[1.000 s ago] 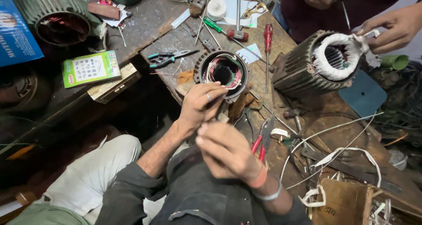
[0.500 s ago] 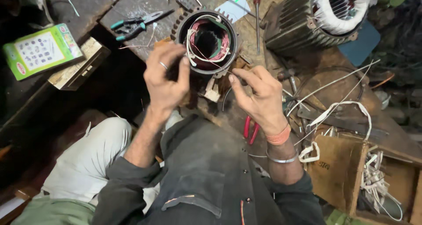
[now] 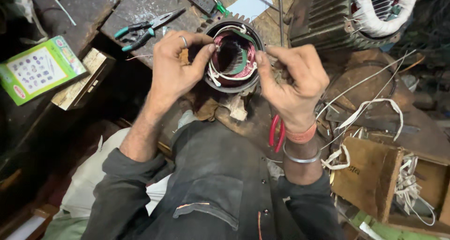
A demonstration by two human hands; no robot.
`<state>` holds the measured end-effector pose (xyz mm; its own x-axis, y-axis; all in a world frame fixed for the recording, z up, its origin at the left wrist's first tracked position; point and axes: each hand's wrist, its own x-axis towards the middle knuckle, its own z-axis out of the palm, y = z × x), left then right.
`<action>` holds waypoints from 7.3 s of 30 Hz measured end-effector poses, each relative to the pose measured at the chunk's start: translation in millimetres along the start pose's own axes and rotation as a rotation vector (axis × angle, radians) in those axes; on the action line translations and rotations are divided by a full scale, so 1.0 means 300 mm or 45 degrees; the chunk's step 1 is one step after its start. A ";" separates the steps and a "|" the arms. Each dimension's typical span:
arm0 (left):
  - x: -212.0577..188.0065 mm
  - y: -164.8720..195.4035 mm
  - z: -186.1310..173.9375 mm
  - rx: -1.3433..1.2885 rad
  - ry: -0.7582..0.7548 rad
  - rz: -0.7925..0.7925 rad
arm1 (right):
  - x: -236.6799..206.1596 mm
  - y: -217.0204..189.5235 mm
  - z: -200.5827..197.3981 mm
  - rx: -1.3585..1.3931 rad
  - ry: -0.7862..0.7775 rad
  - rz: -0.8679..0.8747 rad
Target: The person works on a motor stator, stripping and twisting copper wire ends, then using pliers and wire cutters to trim and secure the connections. They retrieve a white insulating strip from a plastic bag and wrap it around the stator windings, pressing it into place with their fingers and pliers.
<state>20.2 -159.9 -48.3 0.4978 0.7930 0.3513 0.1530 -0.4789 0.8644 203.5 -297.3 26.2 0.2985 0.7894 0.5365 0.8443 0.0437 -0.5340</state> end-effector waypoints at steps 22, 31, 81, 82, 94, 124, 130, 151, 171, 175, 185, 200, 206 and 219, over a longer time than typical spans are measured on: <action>0.050 -0.007 -0.033 -0.582 -0.111 -0.437 | 0.038 0.242 0.095 0.404 -0.117 0.318; -0.139 0.117 0.068 0.264 0.144 -0.100 | 0.184 0.113 0.089 0.083 -0.482 -0.358; -0.196 0.072 0.070 0.542 -0.087 -0.069 | 0.306 0.353 0.211 0.550 -0.943 -0.493; -0.195 0.072 0.070 0.549 -0.091 -0.072 | 0.308 0.351 0.217 0.570 -0.958 -0.490; -0.206 0.060 0.063 0.635 -0.059 -0.087 | 0.331 0.384 0.261 0.736 -0.985 -0.422; -0.038 0.053 0.113 0.242 0.065 -0.197 | 0.044 0.373 0.153 0.683 -0.390 0.391; -0.152 0.065 -0.006 0.213 0.091 -0.152 | 0.052 0.414 0.194 0.935 -0.403 0.573; 0.051 -0.250 0.016 -0.510 0.189 0.069 | -0.171 0.252 0.209 0.278 -0.209 0.553; -0.267 0.063 0.029 -0.075 0.336 -0.576 | -0.409 0.091 0.047 0.209 0.101 0.293; -0.346 0.163 -0.047 0.114 0.184 -0.417 | -0.426 0.019 0.018 0.649 -0.020 0.448; -0.447 0.327 0.155 0.238 -0.312 -0.159 | -0.366 0.019 0.096 1.442 -0.648 1.054; -0.061 0.185 -0.013 0.587 -0.540 0.499 | -0.406 0.237 -0.006 1.004 -0.235 1.166; 0.057 0.130 0.007 0.767 -0.825 0.679 | -0.461 0.250 -0.097 0.490 -0.160 0.775; 0.006 0.137 0.018 0.945 -0.704 0.895 | -0.377 0.093 -0.207 0.275 -0.477 0.561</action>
<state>32.1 -180.1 -14.0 0.9484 0.0797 0.3070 0.0664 -0.9964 0.0535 220.9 -423.5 -8.7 0.3888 0.9213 -0.0100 0.5561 -0.2433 -0.7947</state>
